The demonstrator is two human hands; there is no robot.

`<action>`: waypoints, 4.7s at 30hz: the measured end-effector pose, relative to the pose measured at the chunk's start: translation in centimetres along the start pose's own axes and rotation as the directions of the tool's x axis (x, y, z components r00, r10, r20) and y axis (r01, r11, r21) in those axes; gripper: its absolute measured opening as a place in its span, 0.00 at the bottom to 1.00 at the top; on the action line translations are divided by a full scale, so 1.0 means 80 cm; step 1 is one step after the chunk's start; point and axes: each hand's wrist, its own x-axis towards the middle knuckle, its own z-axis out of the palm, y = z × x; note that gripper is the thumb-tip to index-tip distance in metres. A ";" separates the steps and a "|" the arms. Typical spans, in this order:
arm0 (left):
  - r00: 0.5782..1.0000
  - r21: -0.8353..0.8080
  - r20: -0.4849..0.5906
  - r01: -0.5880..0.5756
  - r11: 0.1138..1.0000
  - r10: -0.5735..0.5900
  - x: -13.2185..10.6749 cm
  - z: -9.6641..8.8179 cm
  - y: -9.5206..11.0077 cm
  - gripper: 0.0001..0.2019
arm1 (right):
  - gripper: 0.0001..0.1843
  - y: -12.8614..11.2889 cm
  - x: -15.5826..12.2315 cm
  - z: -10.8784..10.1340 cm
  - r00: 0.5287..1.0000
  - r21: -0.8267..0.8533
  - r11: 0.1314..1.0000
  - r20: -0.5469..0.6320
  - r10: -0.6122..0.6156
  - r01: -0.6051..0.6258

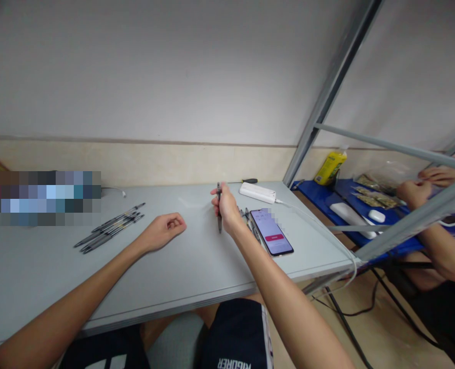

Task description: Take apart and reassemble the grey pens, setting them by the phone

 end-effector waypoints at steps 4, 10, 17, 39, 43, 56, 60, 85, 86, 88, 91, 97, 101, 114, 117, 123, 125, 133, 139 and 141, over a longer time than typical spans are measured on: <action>0.999 0.061 -0.034 -0.028 0.998 0.030 -0.001 0.000 0.004 0.08 | 0.07 0.022 0.003 -0.005 0.980 -0.570 0.802 0.027 -0.198 0.178; 0.960 0.462 -0.171 -0.122 0.878 0.223 0.000 -0.011 -0.001 0.07 | 0.15 0.044 -0.017 -0.015 0.921 -0.963 0.017 0.251 -0.298 0.268; 0.915 0.710 -0.403 0.292 0.641 0.029 -0.002 -0.036 -0.007 0.15 | 0.12 0.063 -0.016 -0.031 0.869 -0.949 -0.251 0.283 -0.406 0.191; 0.804 0.605 -0.517 0.586 0.538 -0.295 -0.005 -0.067 -0.032 0.20 | 0.10 0.064 -0.035 -0.045 0.842 -0.930 -0.283 0.338 -0.421 0.233; 0.799 0.584 -0.512 0.593 0.555 -0.316 -0.002 -0.069 -0.033 0.20 | 0.10 0.069 -0.035 -0.040 0.819 -0.919 -0.269 0.383 -0.427 0.289; 0.809 0.533 -0.499 0.570 0.626 -0.311 -0.001 -0.076 -0.039 0.18 | 0.09 0.085 -0.041 -0.025 0.722 -0.850 -0.234 0.525 -0.451 0.473; 0.805 0.530 -0.501 0.576 0.623 -0.318 -0.002 -0.078 -0.036 0.17 | 0.09 0.087 -0.040 -0.027 0.718 -0.852 -0.222 0.520 -0.462 0.474; 0.839 0.610 -0.365 -0.111 0.785 0.403 0.002 -0.035 -0.006 0.15 | 0.16 0.088 -0.044 -0.024 0.689 -0.830 -0.092 0.514 -0.510 0.551; 0.847 0.610 -0.291 -0.194 0.769 0.444 0.001 -0.026 0.000 0.15 | 0.18 0.088 -0.045 -0.024 0.677 -0.817 -0.078 0.523 -0.519 0.572; 0.855 0.601 -0.139 -0.328 0.729 0.499 -0.003 -0.008 0.009 0.14 | 0.21 0.086 -0.046 -0.023 0.647 -0.792 -0.052 0.533 -0.545 0.608; 0.837 0.554 0.013 -0.462 0.693 0.547 -0.008 0.011 0.018 0.14 | 0.22 0.086 -0.045 -0.023 0.617 -0.767 -0.035 0.541 -0.572 0.640; 0.852 0.510 0.048 -0.469 0.721 0.521 -0.013 0.017 0.023 0.14 | 0.13 0.088 -0.042 -0.024 0.582 -0.730 -0.085 0.604 -0.545 0.678; 0.859 0.557 0.022 -0.435 0.707 0.511 -0.012 0.010 0.022 0.14 | 0.12 0.091 -0.042 -0.027 0.591 -0.762 -0.041 0.534 -0.605 0.647; 0.887 0.811 -0.019 -0.256 0.527 0.461 -0.008 0.010 0.020 0.09 | 0.15 0.082 -0.046 -0.029 0.691 -0.831 0.146 0.334 -0.640 0.537; 0.919 0.825 -0.044 -0.187 0.533 0.391 -0.008 0.012 0.020 0.07 | 0.17 0.081 -0.049 -0.025 0.635 -0.808 0.048 0.422 -0.647 0.587; 0.968 0.823 -0.026 -0.121 0.555 0.249 -0.009 0.014 0.022 0.06 | 0.15 0.091 -0.051 -0.016 0.614 -0.771 -0.162 0.598 -0.515 0.616; 0.952 0.819 -0.022 -0.158 0.552 0.305 -0.010 0.013 0.023 0.06 | 0.16 0.093 -0.050 -0.015 0.658 -0.794 -0.129 0.572 -0.489 0.594; 0.850 0.826 -0.043 -0.266 0.498 0.524 -0.008 0.007 0.016 0.11 | 0.19 0.074 -0.053 -0.009 0.854 -0.631 0.618 0.501 -0.138 0.470; 0.872 0.836 -0.134 -0.156 0.527 0.471 -0.009 0.008 0.014 0.20 | 0.19 0.068 -0.059 -0.001 0.827 -0.557 0.691 0.551 -0.109 0.462; 0.895 0.829 -0.148 -0.120 0.545 0.422 -0.010 0.009 0.015 0.19 | 0.16 0.068 -0.062 0.003 0.820 -0.617 0.564 0.529 -0.220 0.549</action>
